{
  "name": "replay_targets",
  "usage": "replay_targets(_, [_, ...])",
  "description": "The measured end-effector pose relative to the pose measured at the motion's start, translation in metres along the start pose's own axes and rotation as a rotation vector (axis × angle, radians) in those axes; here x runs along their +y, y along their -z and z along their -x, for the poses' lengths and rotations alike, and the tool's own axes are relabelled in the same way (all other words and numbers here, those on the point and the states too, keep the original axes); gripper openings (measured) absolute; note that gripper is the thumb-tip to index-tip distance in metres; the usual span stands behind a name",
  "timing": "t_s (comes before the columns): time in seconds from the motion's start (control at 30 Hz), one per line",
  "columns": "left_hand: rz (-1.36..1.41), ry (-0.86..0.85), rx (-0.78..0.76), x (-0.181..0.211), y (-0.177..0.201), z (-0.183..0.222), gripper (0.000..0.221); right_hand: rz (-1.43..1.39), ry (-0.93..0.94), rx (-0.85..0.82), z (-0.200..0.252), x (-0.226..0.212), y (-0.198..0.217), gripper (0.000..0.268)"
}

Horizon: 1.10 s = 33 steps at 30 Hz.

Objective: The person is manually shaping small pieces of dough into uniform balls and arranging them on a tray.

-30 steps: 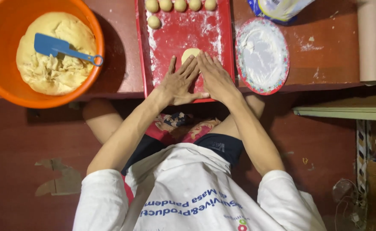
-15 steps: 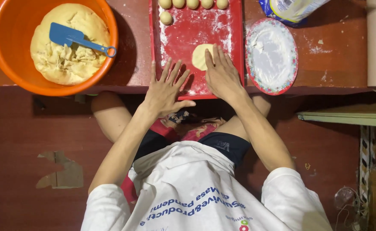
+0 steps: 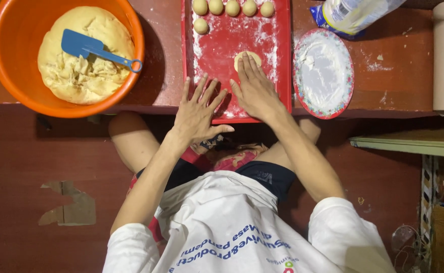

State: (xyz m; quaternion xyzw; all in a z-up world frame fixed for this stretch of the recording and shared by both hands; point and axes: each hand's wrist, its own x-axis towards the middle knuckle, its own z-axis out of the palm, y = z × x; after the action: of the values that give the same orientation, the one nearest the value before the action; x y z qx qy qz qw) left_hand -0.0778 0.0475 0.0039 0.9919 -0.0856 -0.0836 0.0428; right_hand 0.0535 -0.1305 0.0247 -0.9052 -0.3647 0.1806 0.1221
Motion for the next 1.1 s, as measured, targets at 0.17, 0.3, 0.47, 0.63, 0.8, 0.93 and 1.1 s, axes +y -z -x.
replay_targets(0.17, [0.013, -0.008, 0.011, -0.001, 0.004, -0.002, 0.11, 0.0, 0.062, 0.075, -0.004, -0.003, -0.037, 0.063])
replay_targets(0.3, [0.094, -0.013, 0.106, -0.004, -0.004, -0.003, 0.118, -0.021, 0.095, 0.209, -0.001, -0.021, -0.007, 0.059])
replay_targets(0.47, [0.139, -0.007, 0.112, -0.001, 0.004, -0.002, 0.126, 0.016, 0.056, -0.05, -0.017, -0.009, -0.023, 0.067])
replay_targets(0.63, [0.101, 0.005, 0.057, 0.003, 0.007, -0.004, 0.132, -0.046, 0.039, -0.143, -0.024, 0.0, -0.007, 0.07])
replay_targets(0.8, [0.169, -0.089, 0.282, -0.003, -0.016, -0.006, 0.124, -0.087, -0.011, 0.188, -0.024, -0.015, -0.003, 0.051])
replay_targets(0.93, [0.15, -0.094, 0.272, -0.002, -0.018, -0.005, 0.125, 0.005, -0.013, -0.07, -0.031, -0.017, -0.014, 0.065])
replay_targets(1.1, [0.182, -0.09, 0.27, -0.001, -0.011, -0.005, 0.127, 0.059, 0.087, 0.047, -0.039, 0.0, -0.032, 0.066])
